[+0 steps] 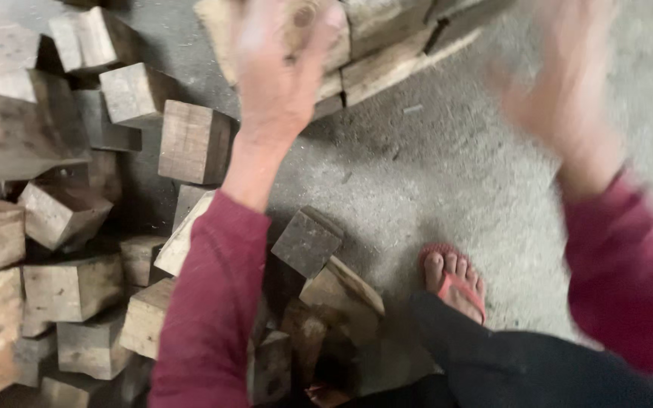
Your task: The person picks up small wooden blocks from a large pile on the floor and stacks them into a neat arrangement. The person handles the blocks one by one, placing them carefully to build a stable structure.
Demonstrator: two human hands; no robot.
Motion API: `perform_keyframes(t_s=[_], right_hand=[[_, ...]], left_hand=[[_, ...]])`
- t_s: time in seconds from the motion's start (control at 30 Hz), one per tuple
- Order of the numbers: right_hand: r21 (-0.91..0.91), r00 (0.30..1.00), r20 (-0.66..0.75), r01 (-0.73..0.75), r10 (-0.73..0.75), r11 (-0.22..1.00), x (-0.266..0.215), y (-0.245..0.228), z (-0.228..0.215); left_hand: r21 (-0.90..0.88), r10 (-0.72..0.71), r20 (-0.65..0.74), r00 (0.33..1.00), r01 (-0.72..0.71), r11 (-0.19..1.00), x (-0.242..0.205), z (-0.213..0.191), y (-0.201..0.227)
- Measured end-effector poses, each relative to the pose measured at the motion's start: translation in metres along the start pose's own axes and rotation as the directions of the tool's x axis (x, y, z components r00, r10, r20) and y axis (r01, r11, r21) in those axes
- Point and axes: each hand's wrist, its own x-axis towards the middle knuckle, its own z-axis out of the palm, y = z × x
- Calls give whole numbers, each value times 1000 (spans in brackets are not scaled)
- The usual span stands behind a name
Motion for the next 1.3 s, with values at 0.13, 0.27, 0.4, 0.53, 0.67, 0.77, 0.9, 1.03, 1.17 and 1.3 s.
perform_keyframes(t_s=[0.13, 0.27, 0.4, 0.53, 0.67, 0.77, 0.9, 1.03, 1.17, 1.3], right_hand=[[576, 866, 470, -446, 169, 685, -103, -98, 29], [658, 759, 649, -521, -58, 544, -159, -170, 17], [393, 361, 920, -840, -153, 374, -138, -211, -11], [803, 828, 507, -353, -239, 480, -101, -216, -3], [835, 891, 323, -111, -318, 539, -81, -230, 33], [770, 885, 339, -66, -319, 634, -72, -249, 55], [724, 817, 533, -305, -221, 619, -71, -271, 83], [697, 796, 600, -471, -81, 540, -92, -280, 88], [676, 749, 642, -450, -166, 584, -98, -292, 77], [736, 683, 669, -556, -292, 385, -91, -294, 63]], left_hand=[[-55, -157, -285, 946, 147, 988, -20, -56, 8], [92, -521, -89, 849, 527, 845, -47, -95, 37], [-14, -403, 321, 857, 430, 903, -131, -94, 81], [184, -185, 624, 759, 88, 979, -211, -91, 100], [230, -177, 893, 415, -83, 970, -277, -106, 110], [332, -192, 878, 438, -271, 904, -317, -113, 129], [505, -261, 796, 545, -361, 784, -346, -106, 144], [484, -284, 815, 506, -323, 814, -355, -106, 148], [465, -254, 810, 529, -314, 828, -356, -116, 154], [531, -278, 765, 580, -325, 783, -349, -130, 159]])
